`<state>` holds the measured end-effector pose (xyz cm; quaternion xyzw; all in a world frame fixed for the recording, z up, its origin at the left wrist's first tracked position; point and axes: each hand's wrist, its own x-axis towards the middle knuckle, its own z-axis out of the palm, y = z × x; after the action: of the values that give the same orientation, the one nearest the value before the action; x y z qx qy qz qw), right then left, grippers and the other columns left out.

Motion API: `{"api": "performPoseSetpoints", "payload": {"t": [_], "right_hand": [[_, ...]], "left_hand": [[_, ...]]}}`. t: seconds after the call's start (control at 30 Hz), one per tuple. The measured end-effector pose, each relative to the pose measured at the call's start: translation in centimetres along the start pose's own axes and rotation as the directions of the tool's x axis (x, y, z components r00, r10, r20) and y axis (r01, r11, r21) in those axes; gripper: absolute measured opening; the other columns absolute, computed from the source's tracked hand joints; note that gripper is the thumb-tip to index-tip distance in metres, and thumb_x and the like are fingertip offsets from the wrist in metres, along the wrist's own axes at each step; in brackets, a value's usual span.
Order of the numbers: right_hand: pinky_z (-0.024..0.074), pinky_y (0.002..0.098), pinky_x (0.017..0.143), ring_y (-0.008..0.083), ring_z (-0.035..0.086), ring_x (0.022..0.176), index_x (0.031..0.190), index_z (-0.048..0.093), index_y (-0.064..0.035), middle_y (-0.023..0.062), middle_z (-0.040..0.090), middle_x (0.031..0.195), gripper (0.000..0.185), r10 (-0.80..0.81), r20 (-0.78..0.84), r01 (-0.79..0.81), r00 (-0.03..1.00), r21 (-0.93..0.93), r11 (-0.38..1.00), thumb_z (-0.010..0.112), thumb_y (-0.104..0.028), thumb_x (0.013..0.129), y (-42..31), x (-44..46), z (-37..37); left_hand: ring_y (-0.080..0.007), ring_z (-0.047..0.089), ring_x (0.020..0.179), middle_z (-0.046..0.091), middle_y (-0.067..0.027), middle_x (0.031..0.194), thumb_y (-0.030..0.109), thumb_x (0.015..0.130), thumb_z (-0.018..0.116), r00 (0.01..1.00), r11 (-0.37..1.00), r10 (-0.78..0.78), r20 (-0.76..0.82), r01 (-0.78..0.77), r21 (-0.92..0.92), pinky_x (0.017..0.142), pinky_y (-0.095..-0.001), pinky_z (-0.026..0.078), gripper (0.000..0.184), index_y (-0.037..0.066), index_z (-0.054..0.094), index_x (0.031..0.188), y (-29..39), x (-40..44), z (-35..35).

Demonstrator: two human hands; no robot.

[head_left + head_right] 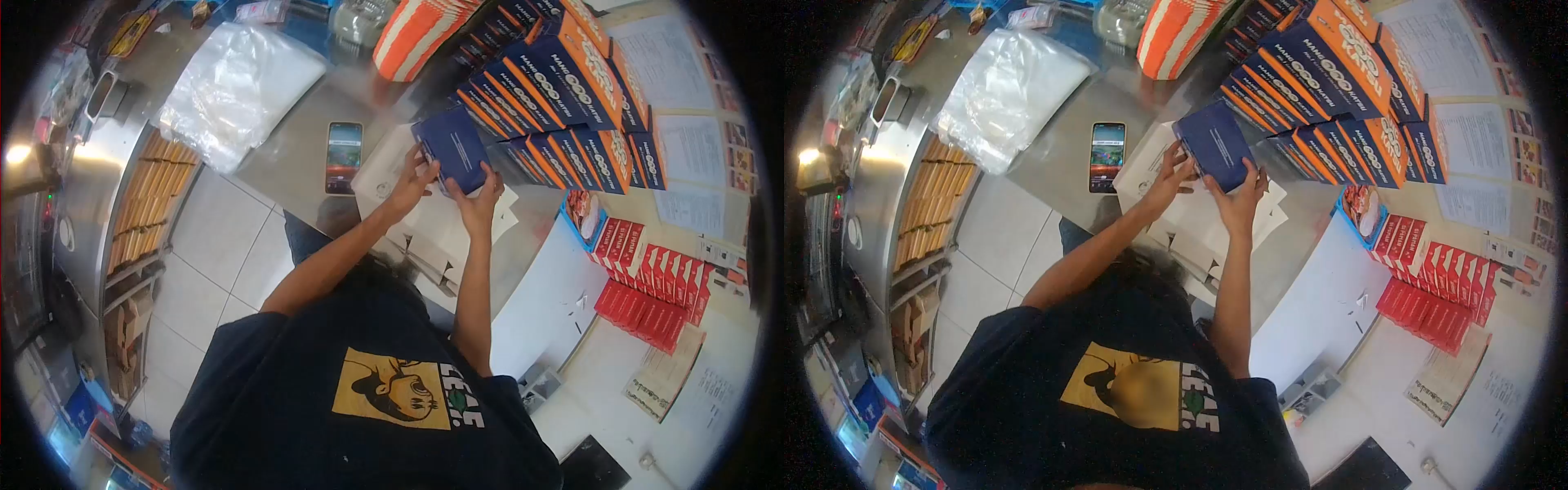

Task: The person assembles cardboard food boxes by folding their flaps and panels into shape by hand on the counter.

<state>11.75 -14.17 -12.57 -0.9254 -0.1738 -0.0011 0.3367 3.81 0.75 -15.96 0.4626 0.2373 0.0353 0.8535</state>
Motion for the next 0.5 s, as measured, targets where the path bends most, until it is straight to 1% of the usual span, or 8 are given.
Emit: {"api": "performPoseSetpoints", "payload": {"t": [0.13,0.2,0.23,0.3,0.37,0.4,0.47,0.5], "right_hand": [[0.0349,0.0492,0.110,0.0396,0.037,0.130,0.133,0.038,-0.0074,0.0231,0.038,0.132,0.087,0.015,0.109,-0.014,0.994,-0.013,1.000,0.091,-0.039,0.071,0.1,1.5,0.0],[0.0355,0.0493,0.110,0.0369,0.040,0.130,0.130,0.036,-0.0066,0.0196,0.037,0.134,0.084,0.006,0.065,-0.016,0.998,0.156,0.988,0.091,-0.029,0.071,0.9,1.0,0.0],[0.0355,0.0493,0.110,0.0369,0.040,0.130,0.130,0.036,-0.0066,0.0196,0.037,0.134,0.084,0.002,0.075,-0.014,0.997,0.155,0.988,0.091,-0.029,0.071,0.9,0.4,-0.4],[0.0358,0.0485,0.112,0.0345,0.044,0.129,0.132,0.040,-0.0053,0.0156,0.040,0.140,0.079,0.124,0.232,-0.255,0.965,0.707,0.659,0.088,-0.022,0.072,1.1,-1.5,-1.9],[0.0344,0.0470,0.115,0.0370,0.043,0.133,0.143,0.041,-0.0064,0.0124,0.043,0.147,0.087,0.045,0.537,-0.539,0.842,0.842,0.015,0.086,-0.026,0.071,4.1,-5.6,-3.4],[0.0338,0.0542,0.114,0.0398,0.043,0.135,0.148,0.038,-0.0064,0.0143,0.044,0.148,0.090,-0.002,0.523,-0.523,0.852,0.850,-0.061,0.079,-0.041,0.075,5.6,-7.6,-3.1],[0.0336,0.0639,0.112,0.0440,0.040,0.137,0.154,0.032,-0.0087,0.0174,0.043,0.152,0.094,-0.092,0.634,-0.554,0.768,0.729,0.402,0.066,-0.059,0.083,6.6,-10.0,-2.7],[0.0347,0.0650,0.111,0.0447,0.039,0.138,0.155,0.030,-0.0104,0.0181,0.040,0.153,0.092,-0.170,0.640,-0.519,0.750,0.728,0.448,0.063,-0.061,0.085,5.5,-10.6,-3.4]], "left_hand": [[-0.0265,0.056,0.117,0.044,-0.0191,0.146,0.047,0.097,0.064,1.000,0.998,0.022,-0.014,-0.021,0.053,0.086,-0.0396,0.051,0.089,0.015,0.011,0.160,0.4,0.9,0.5],[-0.0232,0.055,0.115,0.052,-0.0141,0.137,0.039,0.094,0.071,0.959,0.953,0.255,0.124,-0.271,0.134,0.085,-0.0383,0.049,0.088,0.013,0.016,0.158,0.6,0.1,0.9],[-0.0232,0.055,0.115,0.052,-0.0141,0.137,0.039,0.094,0.071,0.960,0.954,0.255,0.113,-0.268,0.131,0.085,-0.0383,0.049,0.088,0.013,0.016,0.158,0.8,-0.4,0.8],[-0.0215,0.053,0.119,0.053,-0.0109,0.132,0.028,0.091,0.075,0.894,0.888,0.423,0.147,-0.441,0.130,0.084,-0.0379,0.049,0.085,0.011,0.022,0.155,1.6,-1.3,0.6],[-0.0190,0.051,0.122,0.056,-0.0118,0.126,0.022,0.089,0.079,0.875,0.832,0.479,0.062,-0.476,0.284,0.095,-0.0398,0.049,0.088,0.010,0.022,0.155,2.6,-2.9,1.2],[-0.0188,0.053,0.121,0.058,-0.0122,0.124,0.022,0.087,0.081,0.934,0.923,0.334,0.127,-0.352,0.156,0.095,-0.0391,0.050,0.090,0.010,0.023,0.154,2.1,-3.1,1.3],[-0.0212,0.057,0.118,0.060,-0.0147,0.124,0.024,0.083,0.084,0.947,0.985,0.173,0.270,-0.164,-0.056,0.095,-0.0384,0.053,0.092,0.012,0.026,0.153,2.6,-3.7,1.6],[-0.0238,0.060,0.116,0.060,-0.0168,0.126,0.025,0.081,0.086,0.924,0.983,0.154,0.350,-0.109,-0.144,0.095,-0.0382,0.054,0.094,0.012,0.028,0.153,3.2,-3.9,2.4]]}}
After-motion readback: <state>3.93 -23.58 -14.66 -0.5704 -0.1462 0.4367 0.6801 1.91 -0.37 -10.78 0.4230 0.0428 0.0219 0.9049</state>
